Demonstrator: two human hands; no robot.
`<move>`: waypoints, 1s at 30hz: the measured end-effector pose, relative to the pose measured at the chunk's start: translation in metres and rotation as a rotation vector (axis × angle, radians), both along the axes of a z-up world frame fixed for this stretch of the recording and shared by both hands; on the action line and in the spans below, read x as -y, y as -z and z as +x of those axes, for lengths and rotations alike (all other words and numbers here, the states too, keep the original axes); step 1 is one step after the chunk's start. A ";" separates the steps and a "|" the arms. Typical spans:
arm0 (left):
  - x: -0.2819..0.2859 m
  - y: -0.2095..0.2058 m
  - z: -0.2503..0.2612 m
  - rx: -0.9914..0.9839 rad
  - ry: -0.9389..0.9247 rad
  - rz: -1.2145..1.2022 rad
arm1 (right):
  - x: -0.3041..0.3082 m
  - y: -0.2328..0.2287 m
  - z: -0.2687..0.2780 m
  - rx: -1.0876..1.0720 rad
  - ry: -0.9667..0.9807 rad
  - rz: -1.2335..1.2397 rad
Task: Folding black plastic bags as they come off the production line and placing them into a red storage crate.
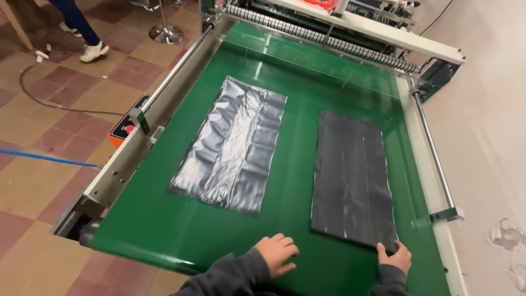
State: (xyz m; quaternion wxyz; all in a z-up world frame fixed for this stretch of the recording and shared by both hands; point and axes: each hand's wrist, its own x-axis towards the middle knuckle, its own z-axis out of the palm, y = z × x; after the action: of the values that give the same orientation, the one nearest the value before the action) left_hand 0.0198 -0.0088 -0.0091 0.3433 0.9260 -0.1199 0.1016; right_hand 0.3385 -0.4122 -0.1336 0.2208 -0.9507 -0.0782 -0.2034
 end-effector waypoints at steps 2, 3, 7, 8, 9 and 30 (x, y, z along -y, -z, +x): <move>0.017 0.002 0.013 0.029 0.035 0.009 | -0.005 -0.012 -0.013 -0.060 0.101 -0.083; 0.027 0.003 0.020 0.064 0.065 0.025 | -0.006 -0.019 -0.019 -0.113 0.198 -0.159; 0.081 0.039 0.046 0.223 0.100 0.049 | 0.007 -0.021 -0.046 -0.339 0.393 -0.299; 0.095 0.064 0.054 0.313 0.071 0.143 | 0.023 0.002 -0.034 -0.344 0.429 -0.380; 0.108 0.089 0.064 0.402 0.042 0.237 | 0.039 0.025 -0.021 -0.348 0.466 -0.461; 0.141 0.047 0.092 0.039 -0.138 0.210 | 0.074 0.005 0.081 -0.713 -0.627 0.979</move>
State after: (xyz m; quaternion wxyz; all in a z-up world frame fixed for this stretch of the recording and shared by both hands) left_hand 0.1121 -0.1496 -0.0562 0.2340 0.9607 -0.0727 0.1300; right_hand 0.4197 -0.4863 -0.1384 0.6864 -0.6823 -0.1715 0.1841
